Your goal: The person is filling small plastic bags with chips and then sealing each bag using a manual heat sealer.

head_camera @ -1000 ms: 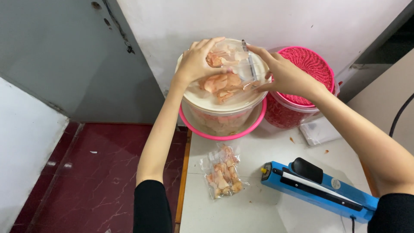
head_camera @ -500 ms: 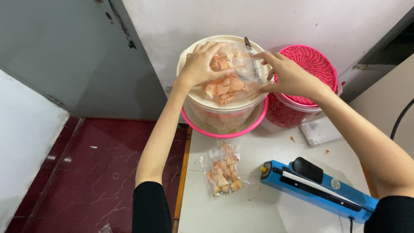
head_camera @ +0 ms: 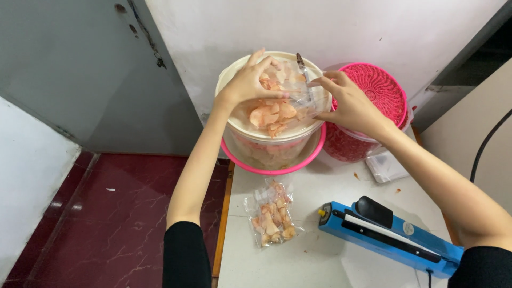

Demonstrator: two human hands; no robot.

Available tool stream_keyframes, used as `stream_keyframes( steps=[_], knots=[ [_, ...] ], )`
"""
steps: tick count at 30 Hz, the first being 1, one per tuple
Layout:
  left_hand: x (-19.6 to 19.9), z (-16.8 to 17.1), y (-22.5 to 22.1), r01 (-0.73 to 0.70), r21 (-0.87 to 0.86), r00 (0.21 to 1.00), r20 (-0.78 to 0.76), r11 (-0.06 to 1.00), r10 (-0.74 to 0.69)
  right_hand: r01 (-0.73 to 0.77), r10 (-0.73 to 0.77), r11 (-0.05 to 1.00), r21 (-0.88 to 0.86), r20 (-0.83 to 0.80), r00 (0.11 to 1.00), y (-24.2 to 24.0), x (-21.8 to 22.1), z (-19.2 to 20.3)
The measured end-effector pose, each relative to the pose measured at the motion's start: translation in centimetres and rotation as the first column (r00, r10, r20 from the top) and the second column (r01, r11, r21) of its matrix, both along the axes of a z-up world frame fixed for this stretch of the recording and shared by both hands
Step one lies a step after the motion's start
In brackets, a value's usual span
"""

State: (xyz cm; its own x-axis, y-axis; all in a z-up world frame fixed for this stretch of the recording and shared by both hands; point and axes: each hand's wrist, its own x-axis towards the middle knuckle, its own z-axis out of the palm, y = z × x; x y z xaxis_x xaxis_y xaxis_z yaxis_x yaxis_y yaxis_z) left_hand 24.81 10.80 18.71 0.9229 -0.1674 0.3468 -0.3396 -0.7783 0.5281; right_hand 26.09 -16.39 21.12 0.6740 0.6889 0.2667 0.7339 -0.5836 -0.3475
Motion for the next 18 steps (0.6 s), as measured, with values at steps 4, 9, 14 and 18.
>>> stream_keyframes(
  steps=[4,9,14,18],
  knots=[
    [1.1,-0.1,0.1,0.050,-0.054,0.995,-0.080,0.997,-0.054,0.006,-0.006,1.000,0.023,-0.018,1.000,0.1,-0.2,-0.4],
    [-1.0,0.5,-1.1,0.012,-0.052,0.998,-0.068,0.999,-0.016,0.000,0.000,1.000,0.017,0.002,1.000,-0.1,-0.9,0.0],
    [-2.4,0.8,-2.4,-0.010,-0.090,0.997,-0.074,0.996,0.003,0.021,-0.021,1.000,-0.011,-0.001,1.000,-0.1,-1.1,0.0],
    [-0.5,-0.7,-2.0,0.029,-0.152,1.000,0.014,0.988,-0.027,0.065,-0.066,0.998,-0.019,-0.045,0.997,0.3,-1.8,0.8]
  ],
)
